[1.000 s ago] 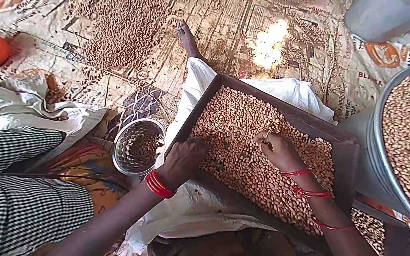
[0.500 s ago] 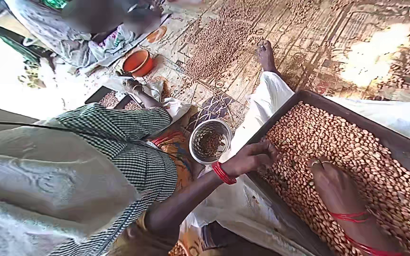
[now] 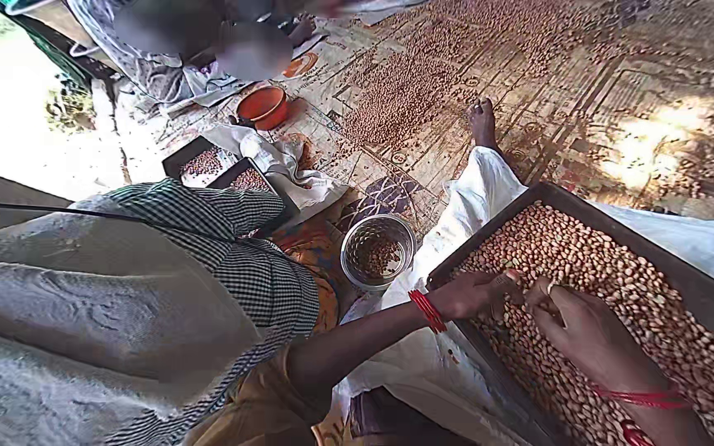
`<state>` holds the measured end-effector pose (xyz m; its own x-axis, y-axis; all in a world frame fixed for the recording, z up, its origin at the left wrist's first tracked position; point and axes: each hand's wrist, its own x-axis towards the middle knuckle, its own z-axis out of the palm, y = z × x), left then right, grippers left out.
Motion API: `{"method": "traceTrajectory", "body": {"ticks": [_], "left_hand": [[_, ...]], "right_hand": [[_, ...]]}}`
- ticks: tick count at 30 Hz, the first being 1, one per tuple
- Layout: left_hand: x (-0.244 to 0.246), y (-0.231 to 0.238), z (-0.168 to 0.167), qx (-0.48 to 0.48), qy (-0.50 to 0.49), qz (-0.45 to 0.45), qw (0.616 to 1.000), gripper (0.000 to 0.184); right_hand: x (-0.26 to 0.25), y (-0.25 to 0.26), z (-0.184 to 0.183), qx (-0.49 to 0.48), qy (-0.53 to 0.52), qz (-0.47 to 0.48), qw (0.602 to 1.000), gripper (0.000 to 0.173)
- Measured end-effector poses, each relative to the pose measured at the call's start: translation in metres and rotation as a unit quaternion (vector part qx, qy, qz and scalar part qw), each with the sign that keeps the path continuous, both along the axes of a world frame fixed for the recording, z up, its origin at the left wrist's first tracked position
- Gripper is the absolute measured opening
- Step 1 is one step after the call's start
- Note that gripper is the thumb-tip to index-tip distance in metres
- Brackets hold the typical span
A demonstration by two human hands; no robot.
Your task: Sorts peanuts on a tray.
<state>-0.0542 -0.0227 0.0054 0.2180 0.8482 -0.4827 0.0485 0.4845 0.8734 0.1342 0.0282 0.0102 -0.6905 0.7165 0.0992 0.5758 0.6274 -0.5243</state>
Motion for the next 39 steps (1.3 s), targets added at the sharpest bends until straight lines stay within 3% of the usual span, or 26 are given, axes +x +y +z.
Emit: {"method": "traceTrajectory", "body": {"ticks": [2,4,7,9,11,13,15,18,21,26,28,31,33,35,39], "left_hand": [[0.002,0.002,0.002,-0.04,-0.038,-0.005,0.998,0.053],[-0.014,-0.001,0.001,-0.02,-0.105,-0.001,0.994,0.052],[-0.066,-0.015,0.012,0.037,-0.1,0.066,0.992,0.054],[-0.104,-0.027,0.017,0.089,0.019,0.174,0.981,0.05],[-0.137,-0.036,0.012,0.105,0.223,0.213,0.946,0.045],[-0.157,-0.041,0.007,0.077,0.431,0.137,0.889,0.039],[-0.152,-0.041,0.003,0.099,0.527,0.058,0.842,0.024],[-0.111,-0.039,0.006,0.284,0.532,0.009,0.798,0.016],[-0.072,-0.027,0.003,0.428,0.48,-0.108,0.759,0.01],[-0.039,-0.009,-0.01,0.424,0.542,-0.249,0.682,0.016],[-0.03,-0.005,-0.007,0.387,0.566,-0.273,0.675,0.017],[-0.02,0.003,0.002,0.315,0.584,-0.308,0.682,0.02],[-0.021,0.005,0.005,0.299,0.574,-0.306,0.698,0.017],[-0.034,0.003,0.006,0.346,0.542,-0.262,0.719,0.009],[-0.068,-0.002,0.028,0.432,0.501,-0.141,0.736,0.022]], "right_hand": [[-0.01,-0.004,0.019,-0.027,0.043,0.026,0.998,0.016],[-0.009,0.003,0.027,-0.062,0.03,0.014,0.998,0.022],[0.011,0.016,0.01,-0.084,-0.005,-0.026,0.996,0.016],[0.019,0.016,-0.001,-0.129,-0.057,-0.01,0.99,0.018],[0.014,0.01,-0.008,-0.139,-0.061,0.011,0.988,0.02],[-0.004,0.005,-0.015,-0.091,0.001,0.037,0.995,0.017],[-0.03,0.002,-0.026,-0.036,0.058,0.061,0.996,0.013],[-0.045,-0.001,-0.042,-0.059,0.016,0.074,0.995,0.014],[-0.013,-0.01,-0.055,-0.108,-0.048,0.072,0.99,0.022],[0.112,0.004,-0.022,-0.179,-0.125,0.063,0.974,0.021],[0.144,0.011,-0.004,-0.127,-0.124,0.014,0.984,0.02],[0.131,0.009,0.003,-0.066,-0.092,-0.009,0.994,0.021],[0.093,0.004,0.003,-0.128,-0.092,0.044,0.987,0.022],[0.042,0.001,0.0,-0.18,-0.09,0.099,0.975,0.023],[-0.047,-0.012,-0.029,-0.08,0.044,0.173,0.981,0.023]]}}
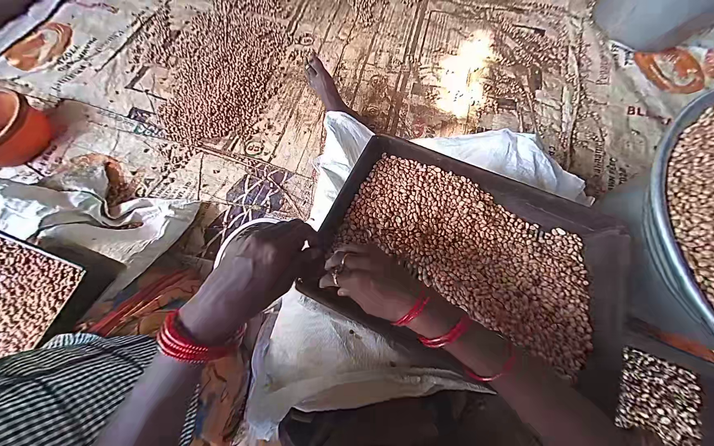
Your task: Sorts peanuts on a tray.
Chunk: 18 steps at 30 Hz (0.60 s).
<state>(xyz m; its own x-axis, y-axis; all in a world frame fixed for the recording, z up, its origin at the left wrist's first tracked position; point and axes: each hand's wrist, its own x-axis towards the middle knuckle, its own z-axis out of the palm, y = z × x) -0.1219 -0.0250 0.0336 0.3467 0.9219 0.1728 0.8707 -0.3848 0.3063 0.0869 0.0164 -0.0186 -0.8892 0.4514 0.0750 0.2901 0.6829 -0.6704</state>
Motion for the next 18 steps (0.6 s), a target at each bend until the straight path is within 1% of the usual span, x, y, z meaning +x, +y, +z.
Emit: {"method": "traceTrajectory", "body": {"ticks": [2,3,4,5,6,7,9,11,12,13,15,16,17,18], "left_hand": [[-0.012,-0.005,0.003,0.013,-0.018,0.027,0.999,0.029],[-0.017,-0.008,0.001,0.01,-0.028,0.038,0.999,0.03],[-0.02,-0.01,-0.002,0.006,-0.038,0.048,0.998,0.03],[-0.022,-0.011,-0.007,0.001,-0.047,0.057,0.997,0.03],[-0.022,-0.011,-0.011,-0.004,-0.054,0.065,0.996,0.029],[-0.022,-0.01,-0.014,-0.007,-0.061,0.073,0.995,0.026],[-0.018,-0.001,-0.018,-0.015,-0.088,0.089,0.992,0.018],[0.001,0.013,-0.019,-0.022,-0.146,0.082,0.986,0.014],[0.02,0.019,-0.017,-0.02,-0.178,0.057,0.982,0.013],[0.046,0.024,-0.013,-0.016,-0.214,0.01,0.977,0.011],[0.112,0.024,0.003,-0.019,-0.291,-0.128,0.948,0.011],[0.142,0.021,0.013,-0.025,-0.317,-0.189,0.929,0.013],[0.164,0.017,0.022,-0.032,-0.333,-0.235,0.912,0.014],[0.177,0.013,0.027,-0.038,-0.343,-0.266,0.9,0.014]], "right_hand": [[-0.02,-0.004,-0.011,0.026,-0.016,0.006,1.0,0.03],[-0.018,-0.004,-0.011,0.019,-0.052,0.012,0.998,0.036],[-0.009,-0.002,-0.005,-0.01,-0.108,0.029,0.994,0.04],[0.006,0.002,0.001,-0.037,-0.159,0.043,0.986,0.04],[0.028,0.003,0.004,-0.051,-0.177,0.037,0.982,0.036],[0.055,0.004,0.006,-0.06,-0.171,0.011,0.983,0.031],[0.108,0.004,0.007,-0.041,-0.135,-0.087,0.986,0.027],[0.141,-0.001,0.013,0.001,-0.125,-0.195,0.973,0.025],[0.146,-0.006,0.014,0.024,-0.12,-0.227,0.966,0.022],[0.145,-0.013,0.015,0.03,-0.11,-0.241,0.964,0.022],[0.133,-0.031,0.014,0.01,-0.065,-0.251,0.966,0.018],[0.127,-0.041,0.01,-0.01,-0.012,-0.269,0.963,0.015],[0.121,-0.053,-0.002,-0.043,0.085,-0.301,0.949,0.01],[0.117,-0.064,-0.02,-0.115,0.212,-0.309,0.92,0.005]]}}
